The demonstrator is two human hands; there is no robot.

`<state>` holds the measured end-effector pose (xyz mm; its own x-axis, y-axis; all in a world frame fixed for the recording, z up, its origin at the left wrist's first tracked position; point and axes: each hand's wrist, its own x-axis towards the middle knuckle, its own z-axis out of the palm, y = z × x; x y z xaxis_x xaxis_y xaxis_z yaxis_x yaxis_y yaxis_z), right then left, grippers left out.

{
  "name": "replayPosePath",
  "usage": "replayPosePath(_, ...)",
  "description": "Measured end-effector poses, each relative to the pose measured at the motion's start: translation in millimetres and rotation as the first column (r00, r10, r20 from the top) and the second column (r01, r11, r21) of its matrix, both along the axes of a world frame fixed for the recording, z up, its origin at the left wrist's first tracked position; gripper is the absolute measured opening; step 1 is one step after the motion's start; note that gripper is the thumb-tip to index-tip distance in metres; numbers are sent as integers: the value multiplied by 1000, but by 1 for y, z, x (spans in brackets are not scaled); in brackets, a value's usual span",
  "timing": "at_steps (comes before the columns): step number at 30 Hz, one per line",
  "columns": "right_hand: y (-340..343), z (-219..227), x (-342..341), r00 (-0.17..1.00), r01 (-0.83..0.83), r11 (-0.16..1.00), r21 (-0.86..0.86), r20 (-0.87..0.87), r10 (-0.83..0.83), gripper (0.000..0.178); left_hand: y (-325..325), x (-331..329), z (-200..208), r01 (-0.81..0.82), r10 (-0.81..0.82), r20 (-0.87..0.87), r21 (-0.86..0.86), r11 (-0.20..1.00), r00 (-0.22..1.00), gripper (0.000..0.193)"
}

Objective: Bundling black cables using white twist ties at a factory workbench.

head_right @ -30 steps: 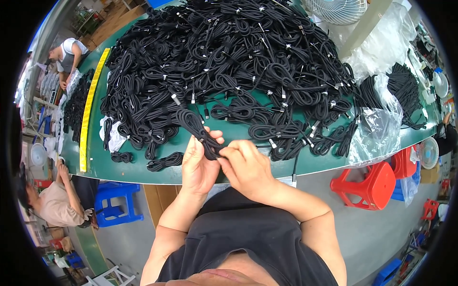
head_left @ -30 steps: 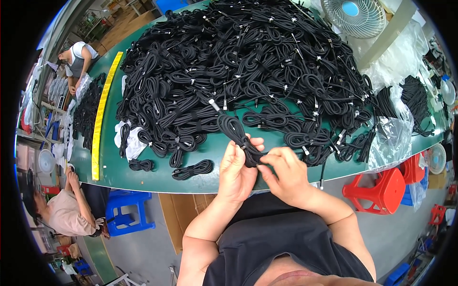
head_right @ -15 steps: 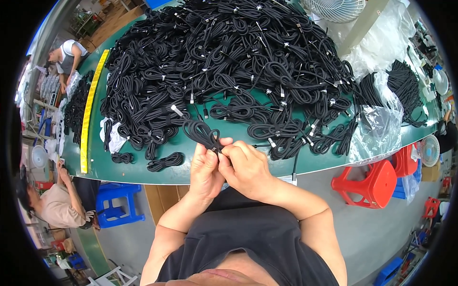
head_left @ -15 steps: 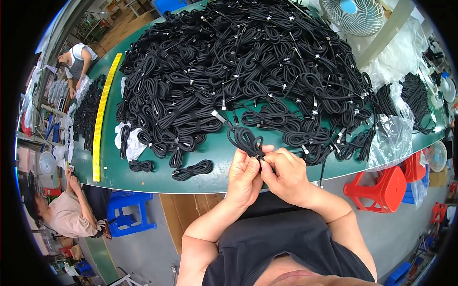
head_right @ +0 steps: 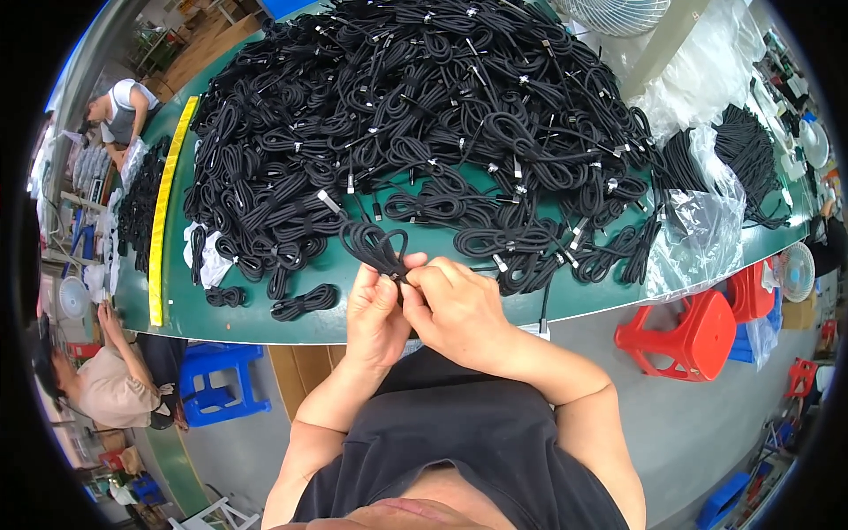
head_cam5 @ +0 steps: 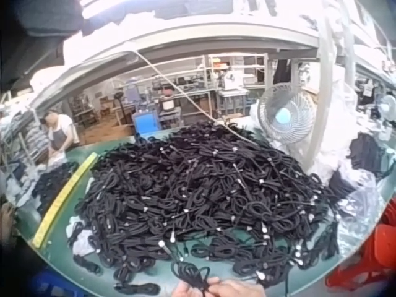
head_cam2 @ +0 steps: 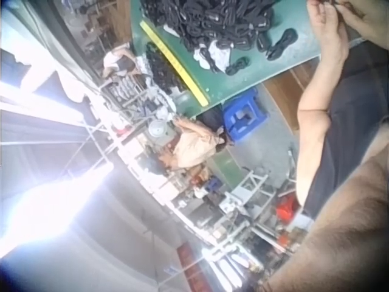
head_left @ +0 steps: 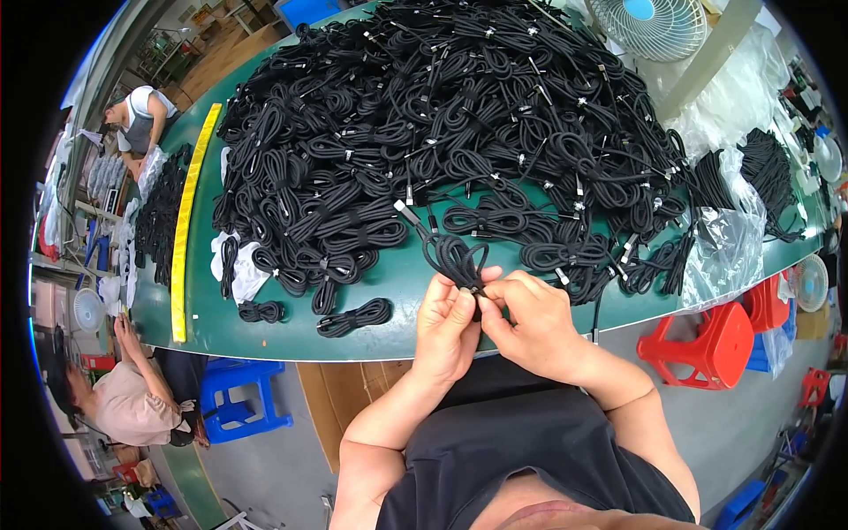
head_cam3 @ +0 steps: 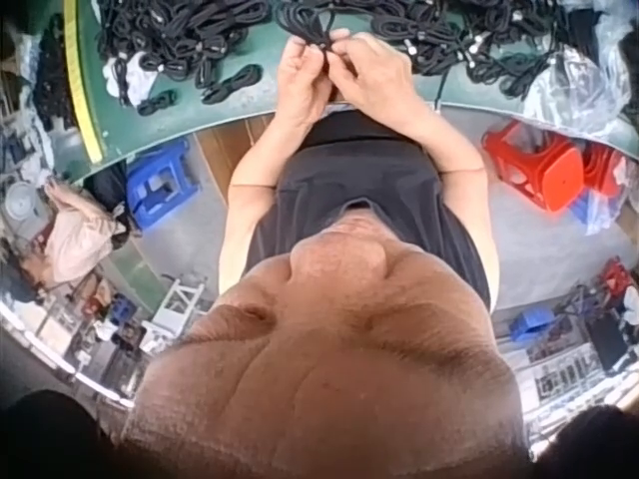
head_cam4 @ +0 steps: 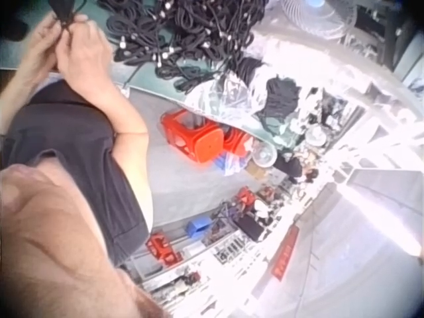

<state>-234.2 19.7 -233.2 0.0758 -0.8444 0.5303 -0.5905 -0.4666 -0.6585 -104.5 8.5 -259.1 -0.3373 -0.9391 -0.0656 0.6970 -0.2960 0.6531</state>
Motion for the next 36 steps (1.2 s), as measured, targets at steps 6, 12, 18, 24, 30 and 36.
replayPosePath(6, 4, -8, -5, 996, -21, 996, 81, -87, 28, 17, -4, 3, -8, -98, 98, 6, -15, 995, 995, 36)
replayPosePath(12, 2, -3, -8, 1000, -13, 997, 77, -3, 13, 20, 3, -1, -8, 5, -4, -27, 47, 999, 1000, 30)
replayPosePath(18, -17, 9, -19, 956, -8, 958, -288, -282, -77, 43, 3, 3, -4, -36, 30, 63, 96, 995, 998, 21)
replayPosePath(24, -14, 5, -28, 945, -63, 976, -207, -326, -8, 30, 2, 15, -10, 109, -111, 166, 22, 994, 980, 24)
replayPosePath(30, -15, 17, -34, 999, 25, 1000, 16, -26, -24, 33, 9, 17, 1, 187, -200, 211, 80, 979, 957, 25)
replayPosePath(36, -17, 18, -32, 996, -75, 994, 78, -33, 78, 37, 7, 20, -1, 236, -217, 384, -4, 972, 898, 27)
